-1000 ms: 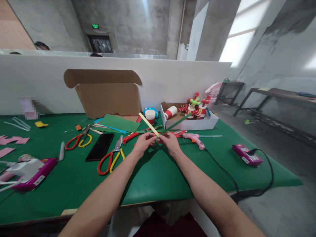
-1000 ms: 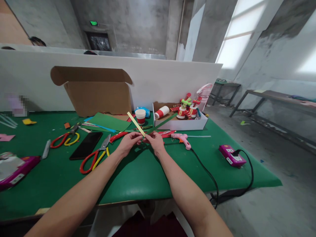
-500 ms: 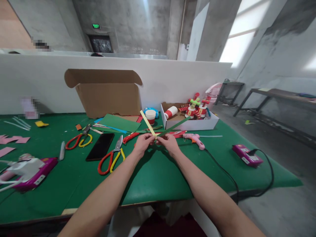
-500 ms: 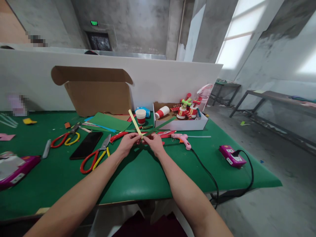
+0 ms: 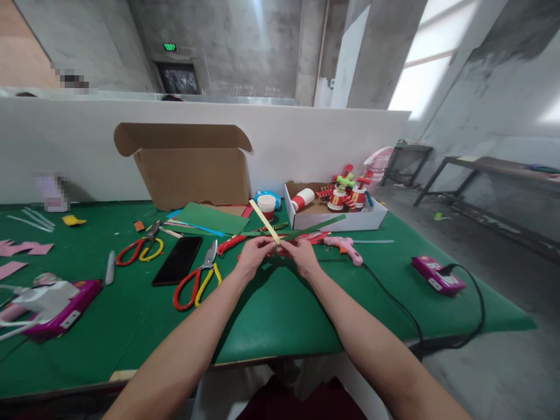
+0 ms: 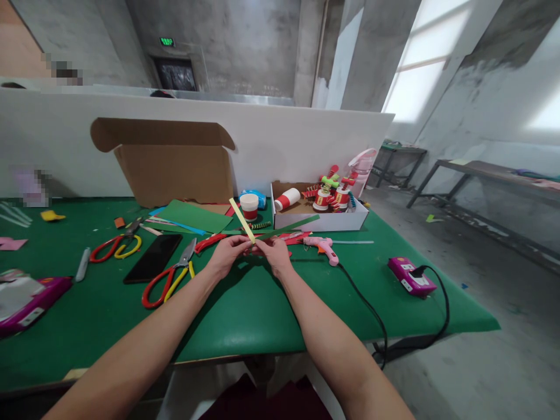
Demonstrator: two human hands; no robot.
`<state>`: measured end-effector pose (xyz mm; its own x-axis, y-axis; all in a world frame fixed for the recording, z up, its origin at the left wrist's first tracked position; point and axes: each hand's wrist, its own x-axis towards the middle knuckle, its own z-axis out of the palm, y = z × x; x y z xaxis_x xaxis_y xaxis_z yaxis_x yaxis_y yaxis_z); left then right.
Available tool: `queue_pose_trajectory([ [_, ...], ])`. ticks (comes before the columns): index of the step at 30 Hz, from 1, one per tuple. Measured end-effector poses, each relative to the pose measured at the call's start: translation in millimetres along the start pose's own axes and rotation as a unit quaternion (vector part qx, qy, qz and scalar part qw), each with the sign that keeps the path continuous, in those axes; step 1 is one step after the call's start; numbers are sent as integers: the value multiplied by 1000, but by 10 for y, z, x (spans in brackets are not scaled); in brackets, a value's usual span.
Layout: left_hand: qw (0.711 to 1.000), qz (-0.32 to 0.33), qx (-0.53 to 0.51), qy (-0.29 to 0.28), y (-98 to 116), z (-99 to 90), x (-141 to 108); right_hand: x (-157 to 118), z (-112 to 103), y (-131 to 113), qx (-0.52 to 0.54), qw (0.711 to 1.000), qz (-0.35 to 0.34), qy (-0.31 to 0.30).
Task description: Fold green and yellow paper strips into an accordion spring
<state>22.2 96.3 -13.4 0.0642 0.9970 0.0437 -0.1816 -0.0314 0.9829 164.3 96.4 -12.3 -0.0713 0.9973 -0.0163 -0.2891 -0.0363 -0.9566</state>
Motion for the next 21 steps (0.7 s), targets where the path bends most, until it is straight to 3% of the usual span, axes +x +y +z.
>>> queue_pose_trajectory([
  [21,999,-18,-21,18,48,8,-14,-10,-20,-2,-62,997,-37,-22],
])
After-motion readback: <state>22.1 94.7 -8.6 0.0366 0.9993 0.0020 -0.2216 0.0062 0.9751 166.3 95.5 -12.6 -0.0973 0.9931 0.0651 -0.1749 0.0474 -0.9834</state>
